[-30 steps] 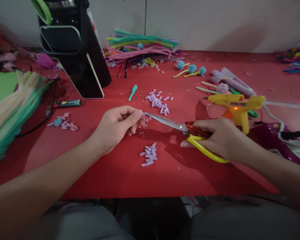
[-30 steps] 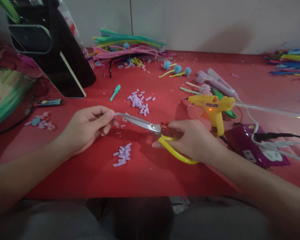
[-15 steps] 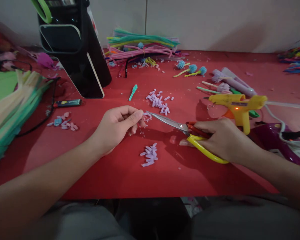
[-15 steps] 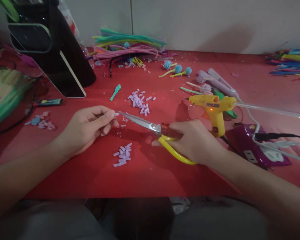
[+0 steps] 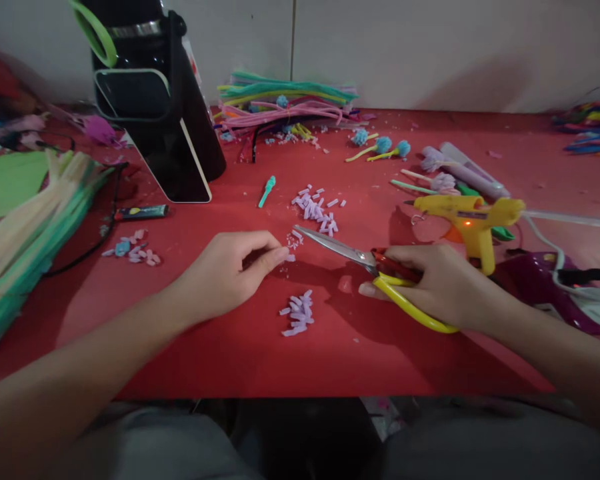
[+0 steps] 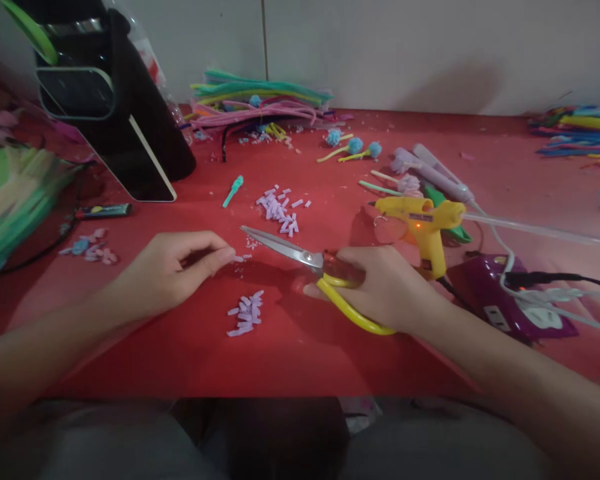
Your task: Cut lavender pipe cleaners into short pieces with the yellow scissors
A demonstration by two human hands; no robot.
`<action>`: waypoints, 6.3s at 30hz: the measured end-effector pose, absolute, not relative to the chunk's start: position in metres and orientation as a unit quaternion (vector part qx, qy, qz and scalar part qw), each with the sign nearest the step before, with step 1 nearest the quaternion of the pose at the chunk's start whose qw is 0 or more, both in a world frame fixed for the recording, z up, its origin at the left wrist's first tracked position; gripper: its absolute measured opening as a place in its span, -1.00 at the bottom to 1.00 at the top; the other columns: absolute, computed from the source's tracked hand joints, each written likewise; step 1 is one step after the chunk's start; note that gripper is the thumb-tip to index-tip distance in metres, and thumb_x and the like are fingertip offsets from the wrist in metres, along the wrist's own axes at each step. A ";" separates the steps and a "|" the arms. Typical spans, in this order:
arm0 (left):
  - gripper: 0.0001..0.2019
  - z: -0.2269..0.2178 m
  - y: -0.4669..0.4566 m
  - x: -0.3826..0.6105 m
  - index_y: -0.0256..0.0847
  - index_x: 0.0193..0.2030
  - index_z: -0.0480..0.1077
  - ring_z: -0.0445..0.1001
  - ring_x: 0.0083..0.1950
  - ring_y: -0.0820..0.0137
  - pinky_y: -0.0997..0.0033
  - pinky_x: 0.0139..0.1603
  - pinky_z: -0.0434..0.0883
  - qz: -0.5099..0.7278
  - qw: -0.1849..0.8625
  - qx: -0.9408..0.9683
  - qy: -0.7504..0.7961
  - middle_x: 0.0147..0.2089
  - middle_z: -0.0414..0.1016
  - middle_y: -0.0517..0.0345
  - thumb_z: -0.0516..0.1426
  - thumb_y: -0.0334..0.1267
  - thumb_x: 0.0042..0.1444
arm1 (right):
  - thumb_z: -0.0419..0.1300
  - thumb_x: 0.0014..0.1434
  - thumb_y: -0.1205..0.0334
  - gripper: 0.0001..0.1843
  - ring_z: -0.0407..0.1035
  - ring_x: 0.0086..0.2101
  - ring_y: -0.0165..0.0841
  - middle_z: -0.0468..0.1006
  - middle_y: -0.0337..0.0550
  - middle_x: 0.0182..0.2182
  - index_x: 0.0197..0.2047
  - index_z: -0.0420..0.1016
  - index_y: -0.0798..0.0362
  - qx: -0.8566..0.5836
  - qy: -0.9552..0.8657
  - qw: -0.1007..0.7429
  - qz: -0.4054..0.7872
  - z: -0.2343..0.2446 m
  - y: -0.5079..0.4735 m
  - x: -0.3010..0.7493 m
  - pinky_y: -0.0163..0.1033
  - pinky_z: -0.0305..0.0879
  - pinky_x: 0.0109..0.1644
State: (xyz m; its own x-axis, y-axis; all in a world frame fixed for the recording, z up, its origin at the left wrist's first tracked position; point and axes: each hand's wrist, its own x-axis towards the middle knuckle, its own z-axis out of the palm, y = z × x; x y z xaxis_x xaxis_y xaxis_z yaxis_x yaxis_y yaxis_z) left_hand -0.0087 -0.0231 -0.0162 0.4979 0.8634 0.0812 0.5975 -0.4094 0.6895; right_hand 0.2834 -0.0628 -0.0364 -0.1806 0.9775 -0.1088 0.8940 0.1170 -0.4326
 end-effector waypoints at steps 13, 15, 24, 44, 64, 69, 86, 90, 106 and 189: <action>-0.77 -0.014 -0.032 -0.027 -0.11 -0.07 0.55 0.55 -0.19 0.40 0.42 -0.20 0.36 0.135 0.175 0.925 0.308 -0.19 0.61 0.17 0.07 -0.17 0.35 | 0.19 -0.05 -0.49 -0.31 -0.03 -0.52 -0.46 0.07 -0.36 -0.60 -0.53 0.12 0.00 -0.627 -0.741 0.092 0.225 -0.037 -0.061 0.284 -0.28 -0.05 -0.47; -0.76 -0.018 -0.022 -0.026 -0.18 -0.13 0.54 0.50 -0.26 0.41 0.41 -0.22 0.35 0.160 0.170 0.909 0.346 -0.25 0.56 0.14 0.06 -0.18 0.35 | 0.17 -0.06 -0.52 -0.29 -0.03 -0.53 -0.46 0.06 -0.35 -0.60 -0.54 0.10 0.00 -0.629 -0.734 0.104 0.232 -0.035 -0.060 0.283 -0.28 -0.05 -0.47; -0.85 -0.032 0.017 -0.005 -0.21 -0.09 0.47 0.47 -0.07 0.36 0.32 0.03 0.36 0.200 0.193 0.863 0.421 -0.07 0.47 0.07 0.09 -0.33 0.29 | 0.18 -0.10 -0.55 -0.27 -0.03 -0.54 -0.47 0.06 -0.34 -0.61 -0.56 0.14 0.00 -0.655 -0.699 0.154 0.244 -0.033 -0.056 0.283 -0.29 -0.08 -0.51; -0.89 -0.053 0.025 0.014 -0.22 -0.29 0.41 0.36 -0.27 0.39 0.30 -0.18 0.32 0.256 0.243 0.775 0.525 -0.25 0.41 0.12 0.12 -0.26 0.24 | 0.20 -0.07 -0.52 -0.27 -0.01 -0.54 -0.48 0.10 -0.36 -0.61 -0.55 0.13 0.01 -0.635 -0.716 0.153 0.246 -0.035 -0.057 0.282 -0.29 -0.10 -0.51; -0.71 -0.035 -0.012 -0.006 -0.25 -0.17 0.57 0.57 -0.28 0.44 0.36 -0.09 0.54 0.395 0.533 0.576 0.477 -0.28 0.62 0.12 0.38 -0.17 -0.02 | 0.25 -0.08 -0.46 -0.30 0.00 -0.54 -0.47 0.14 -0.35 -0.62 -0.55 0.07 0.00 -0.633 -0.720 0.174 0.225 -0.036 -0.066 0.278 -0.30 -0.06 -0.49; -0.78 -0.038 -0.011 -0.005 -0.27 -0.33 0.52 0.47 -0.40 0.51 0.46 -0.26 0.47 0.365 0.529 0.609 0.465 -0.41 0.53 0.16 0.28 -0.13 0.13 | 0.25 -0.09 -0.47 -0.30 -0.02 -0.54 -0.47 0.11 -0.36 -0.61 -0.54 0.09 -0.01 -0.638 -0.720 0.155 0.226 -0.040 -0.065 0.281 -0.29 -0.04 -0.50; -0.69 -0.037 -0.019 0.000 -0.24 -0.44 0.46 0.32 -0.48 0.55 0.51 -0.42 0.28 0.385 0.544 0.586 0.461 -0.50 0.41 0.22 0.20 -0.07 0.22 | 0.21 -0.08 -0.50 -0.31 -0.05 -0.53 -0.43 0.07 -0.34 -0.61 -0.52 0.12 -0.03 -0.640 -0.723 0.137 0.220 -0.044 -0.067 0.284 -0.24 0.01 -0.51; -0.70 -0.039 -0.020 0.000 -0.24 -0.38 0.50 0.35 -0.45 0.51 0.49 -0.41 0.30 0.381 0.543 0.592 0.458 -0.46 0.47 0.17 0.17 -0.05 0.25 | 0.21 -0.07 -0.49 -0.31 -0.06 -0.53 -0.43 0.05 -0.35 -0.61 -0.52 0.10 -0.03 -0.636 -0.728 0.143 0.213 -0.044 -0.068 0.284 -0.26 -0.02 -0.52; -0.67 -0.033 -0.022 0.003 -0.21 -0.45 0.42 0.24 -0.51 0.53 0.46 -0.44 0.21 0.364 0.470 0.648 0.476 -0.55 0.31 0.26 0.12 -0.08 0.29 | 0.22 -0.12 -0.53 -0.28 -0.08 -0.51 -0.44 0.04 -0.34 -0.59 -0.54 0.13 -0.01 -0.645 -0.719 0.125 0.227 -0.042 -0.066 0.281 -0.27 -0.04 -0.49; -0.76 -0.028 -0.024 0.005 -0.17 -0.36 0.50 0.25 -0.50 0.49 0.46 -0.40 0.28 0.350 0.454 0.654 0.493 -0.58 0.28 0.26 0.13 -0.14 0.27 | 0.18 -0.17 -0.59 -0.25 -0.07 -0.51 -0.44 0.04 -0.36 -0.59 -0.54 0.16 0.00 -0.663 -0.705 0.078 0.239 -0.035 -0.064 0.280 -0.27 -0.04 -0.48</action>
